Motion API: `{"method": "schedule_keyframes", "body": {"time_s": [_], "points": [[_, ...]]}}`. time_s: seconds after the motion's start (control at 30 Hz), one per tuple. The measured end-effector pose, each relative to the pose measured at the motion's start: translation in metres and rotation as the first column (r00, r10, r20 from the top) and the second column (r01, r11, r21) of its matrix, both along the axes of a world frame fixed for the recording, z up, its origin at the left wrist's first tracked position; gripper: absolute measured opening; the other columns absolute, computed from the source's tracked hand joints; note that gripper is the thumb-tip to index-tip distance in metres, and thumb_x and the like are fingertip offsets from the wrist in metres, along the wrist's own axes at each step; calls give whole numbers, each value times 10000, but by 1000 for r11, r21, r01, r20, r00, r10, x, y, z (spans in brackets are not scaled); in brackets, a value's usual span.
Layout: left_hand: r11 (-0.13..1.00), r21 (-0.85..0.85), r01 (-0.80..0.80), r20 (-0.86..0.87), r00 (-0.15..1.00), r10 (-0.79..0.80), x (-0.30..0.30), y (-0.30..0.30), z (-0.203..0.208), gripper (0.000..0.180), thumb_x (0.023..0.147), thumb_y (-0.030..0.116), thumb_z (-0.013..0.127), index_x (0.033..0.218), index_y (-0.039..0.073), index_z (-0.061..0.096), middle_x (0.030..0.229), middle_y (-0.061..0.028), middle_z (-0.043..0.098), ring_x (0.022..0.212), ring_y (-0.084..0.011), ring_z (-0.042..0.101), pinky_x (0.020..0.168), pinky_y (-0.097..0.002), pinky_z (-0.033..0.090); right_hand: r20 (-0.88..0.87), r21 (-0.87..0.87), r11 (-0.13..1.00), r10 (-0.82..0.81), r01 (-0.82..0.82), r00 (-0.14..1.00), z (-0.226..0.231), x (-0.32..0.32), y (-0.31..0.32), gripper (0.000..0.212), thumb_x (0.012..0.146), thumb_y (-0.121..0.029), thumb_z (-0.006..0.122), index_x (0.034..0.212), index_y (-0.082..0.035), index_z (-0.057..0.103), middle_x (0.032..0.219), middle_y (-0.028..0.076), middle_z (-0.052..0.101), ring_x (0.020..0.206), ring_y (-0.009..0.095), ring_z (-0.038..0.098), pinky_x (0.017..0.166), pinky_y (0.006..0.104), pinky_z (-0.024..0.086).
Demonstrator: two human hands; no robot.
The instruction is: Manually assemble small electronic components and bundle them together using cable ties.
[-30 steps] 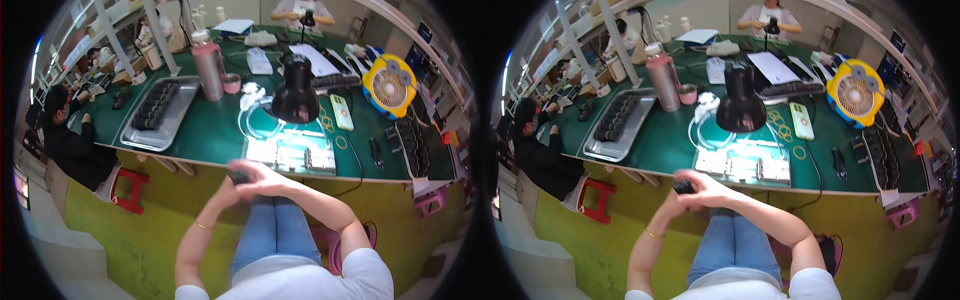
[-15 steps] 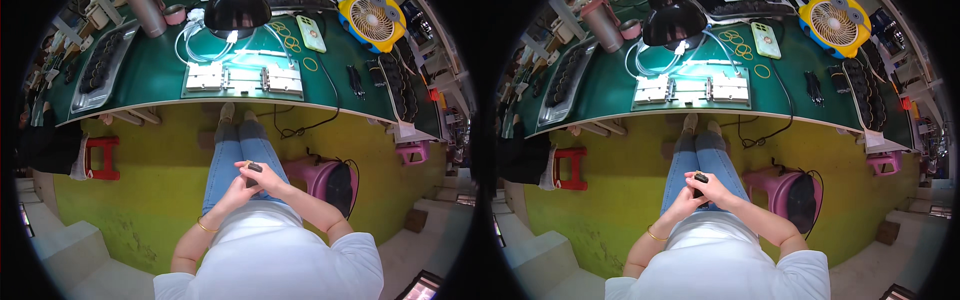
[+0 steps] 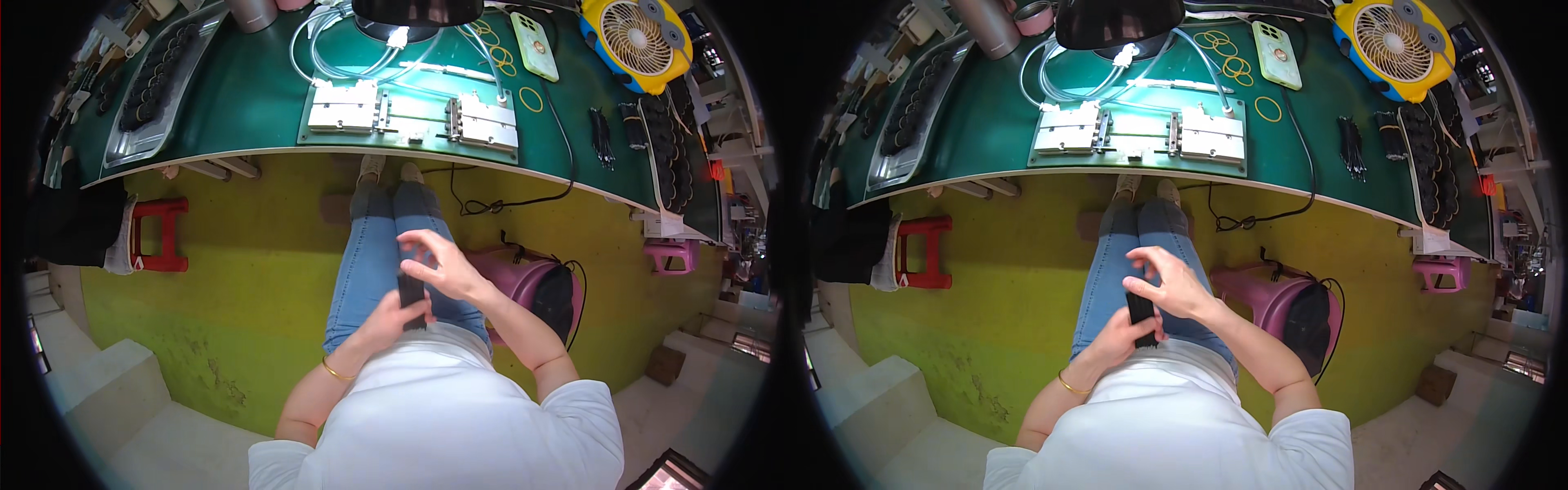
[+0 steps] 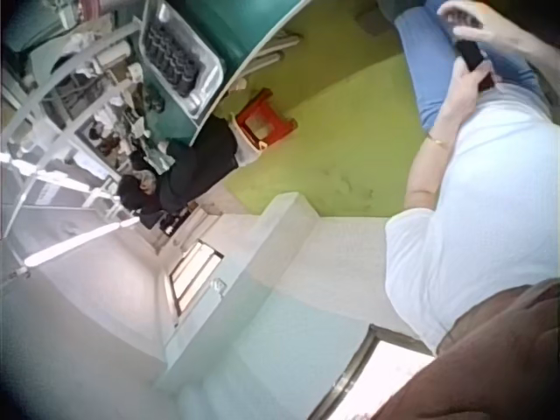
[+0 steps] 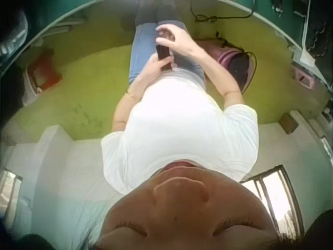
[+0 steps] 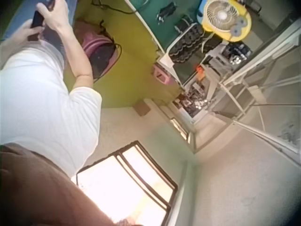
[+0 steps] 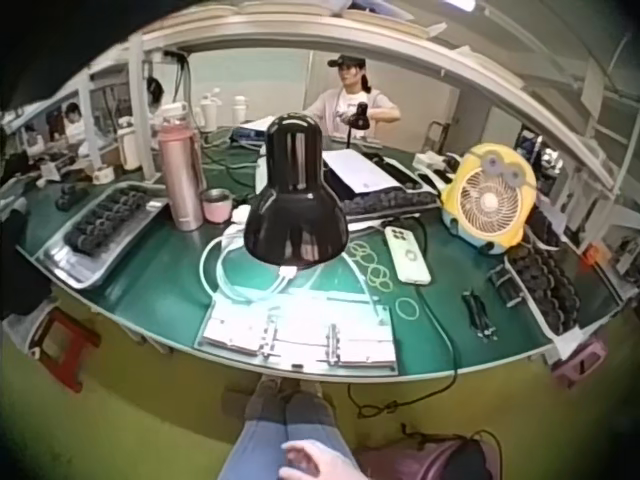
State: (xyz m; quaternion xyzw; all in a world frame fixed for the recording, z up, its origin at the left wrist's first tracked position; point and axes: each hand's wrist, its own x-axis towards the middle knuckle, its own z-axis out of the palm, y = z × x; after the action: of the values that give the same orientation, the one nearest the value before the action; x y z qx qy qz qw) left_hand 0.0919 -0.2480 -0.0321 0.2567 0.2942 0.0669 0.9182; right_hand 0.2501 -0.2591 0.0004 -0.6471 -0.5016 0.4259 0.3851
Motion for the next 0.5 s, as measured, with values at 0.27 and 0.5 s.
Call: {"method": "schedule_keyframes", "body": {"time_s": [0.27, 0.5], "points": [[928, 146, -344, 269, 916, 297, 44, 60, 9, 184, 776, 37, 572, 942, 4, 503, 760, -62, 540, 636, -156, 555, 584, -278, 470, -399, -45, 930, -351, 364, 847, 16, 3, 36, 158, 811, -129, 596, 768, 22, 589, 477, 10, 503, 321, 53, 408, 295, 195, 333], [899, 52, -434, 324, 859, 396, 70, 82, 14, 187, 769, 24, 584, 938, 3, 509, 785, -59, 544, 663, -146, 549, 612, -271, 466, -452, -25, 920, -359, 391, 817, 28, 19, 60, 156, 850, -117, 536, 804, 16, 602, 540, -3, 509, 392, 35, 423, 350, 173, 335]]}}
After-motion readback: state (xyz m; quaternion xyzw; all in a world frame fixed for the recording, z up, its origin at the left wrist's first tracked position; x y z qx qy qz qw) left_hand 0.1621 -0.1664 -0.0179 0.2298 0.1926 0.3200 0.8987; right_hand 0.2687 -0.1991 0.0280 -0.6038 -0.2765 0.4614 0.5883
